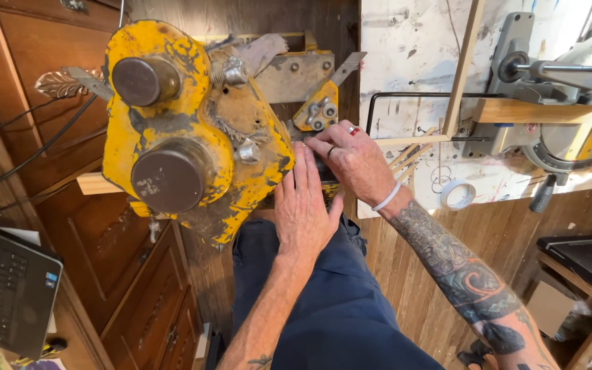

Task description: Assembling wooden picture frames using a corner joining machine

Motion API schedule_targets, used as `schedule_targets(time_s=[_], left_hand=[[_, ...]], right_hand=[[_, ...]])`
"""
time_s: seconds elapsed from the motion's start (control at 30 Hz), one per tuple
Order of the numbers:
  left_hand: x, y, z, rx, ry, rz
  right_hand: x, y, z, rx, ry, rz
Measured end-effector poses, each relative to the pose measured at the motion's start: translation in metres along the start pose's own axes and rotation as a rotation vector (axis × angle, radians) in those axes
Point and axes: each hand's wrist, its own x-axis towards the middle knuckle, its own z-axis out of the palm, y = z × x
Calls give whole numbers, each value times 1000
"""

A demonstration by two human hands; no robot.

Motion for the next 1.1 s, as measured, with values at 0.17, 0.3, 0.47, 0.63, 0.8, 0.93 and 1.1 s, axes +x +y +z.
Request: schedule_targets(time_s=[0.17,0.3,0.47,0.63,0.8,0.93,1.1], left_hand=[[-2,-3,13,32,48,-7],[-5,-1,17,-20,70,-21],[-8,-4,33,6,127,-38],[-10,-4,45,-23,189,-61],[-11,-5,33,-36,221,-76],[-9,-1,24,-69,221,-79],[-11,-1,19,-91,223,-75]], right_hand=[[0,1,2,-7,5,2],[-3,2,5,-47,4,-32],[1,1,3,-91,-5,-86],[0,6,9,-100,-14,-103],[4,-2,5,-75,-27,-129],[-2,7,9,-115,-51,-133],[0,0,-1,-124,-84,-149]])
